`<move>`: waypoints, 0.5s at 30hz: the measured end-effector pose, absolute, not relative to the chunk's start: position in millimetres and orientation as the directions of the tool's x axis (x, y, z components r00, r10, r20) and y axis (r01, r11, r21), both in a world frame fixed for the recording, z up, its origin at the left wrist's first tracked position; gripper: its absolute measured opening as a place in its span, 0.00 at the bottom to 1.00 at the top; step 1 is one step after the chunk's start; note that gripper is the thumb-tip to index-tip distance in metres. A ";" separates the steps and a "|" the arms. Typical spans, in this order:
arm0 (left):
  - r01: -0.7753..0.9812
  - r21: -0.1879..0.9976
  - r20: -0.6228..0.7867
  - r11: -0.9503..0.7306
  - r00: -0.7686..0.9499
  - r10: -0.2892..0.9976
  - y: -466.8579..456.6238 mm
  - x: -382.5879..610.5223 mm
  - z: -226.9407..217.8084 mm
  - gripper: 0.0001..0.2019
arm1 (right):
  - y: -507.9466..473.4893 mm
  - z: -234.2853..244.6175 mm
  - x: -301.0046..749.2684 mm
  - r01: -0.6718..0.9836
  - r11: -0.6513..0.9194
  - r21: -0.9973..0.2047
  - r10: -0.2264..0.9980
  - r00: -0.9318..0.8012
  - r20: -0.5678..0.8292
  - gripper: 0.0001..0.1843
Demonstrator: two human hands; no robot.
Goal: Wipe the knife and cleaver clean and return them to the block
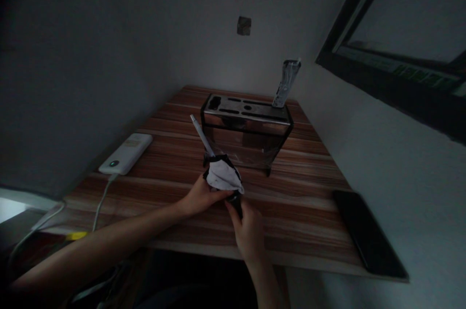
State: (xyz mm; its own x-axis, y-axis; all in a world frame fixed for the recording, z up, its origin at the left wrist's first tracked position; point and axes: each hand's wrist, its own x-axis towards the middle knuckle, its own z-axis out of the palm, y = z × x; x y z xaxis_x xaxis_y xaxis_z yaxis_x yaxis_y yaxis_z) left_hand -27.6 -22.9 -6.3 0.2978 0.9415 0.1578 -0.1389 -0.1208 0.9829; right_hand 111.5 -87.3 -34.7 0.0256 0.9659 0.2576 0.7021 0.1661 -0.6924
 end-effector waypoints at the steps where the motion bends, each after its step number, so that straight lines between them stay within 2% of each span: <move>1: -0.136 0.983 0.159 -0.122 0.300 0.941 -23.0 -27.8 -5.6 0.19 | -87.3 -34.6 111.8 0.699 0.166 -0.695 0.967 0.023 0.254 0.19; 8: -0.149 0.979 0.178 -0.137 0.315 0.932 -23.5 -28.8 2.9 0.15 | -87.3 -34.6 112.4 0.667 0.188 -0.721 0.966 0.008 0.259 0.16; 15: -0.209 0.975 0.134 -0.080 0.256 0.957 -16.5 -31.8 10.5 0.14 | -86.7 -34.8 111.5 0.666 0.179 -0.724 0.968 0.014 0.252 0.17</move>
State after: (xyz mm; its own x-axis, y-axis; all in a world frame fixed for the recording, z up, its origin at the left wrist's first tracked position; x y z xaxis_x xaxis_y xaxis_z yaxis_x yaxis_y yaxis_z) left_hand -31.8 -16.5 10.5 0.2560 0.9574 0.1337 -0.2093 -0.0801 0.9746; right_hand 111.5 -86.7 -34.8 0.0138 0.9677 0.2518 0.6664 0.1789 -0.7238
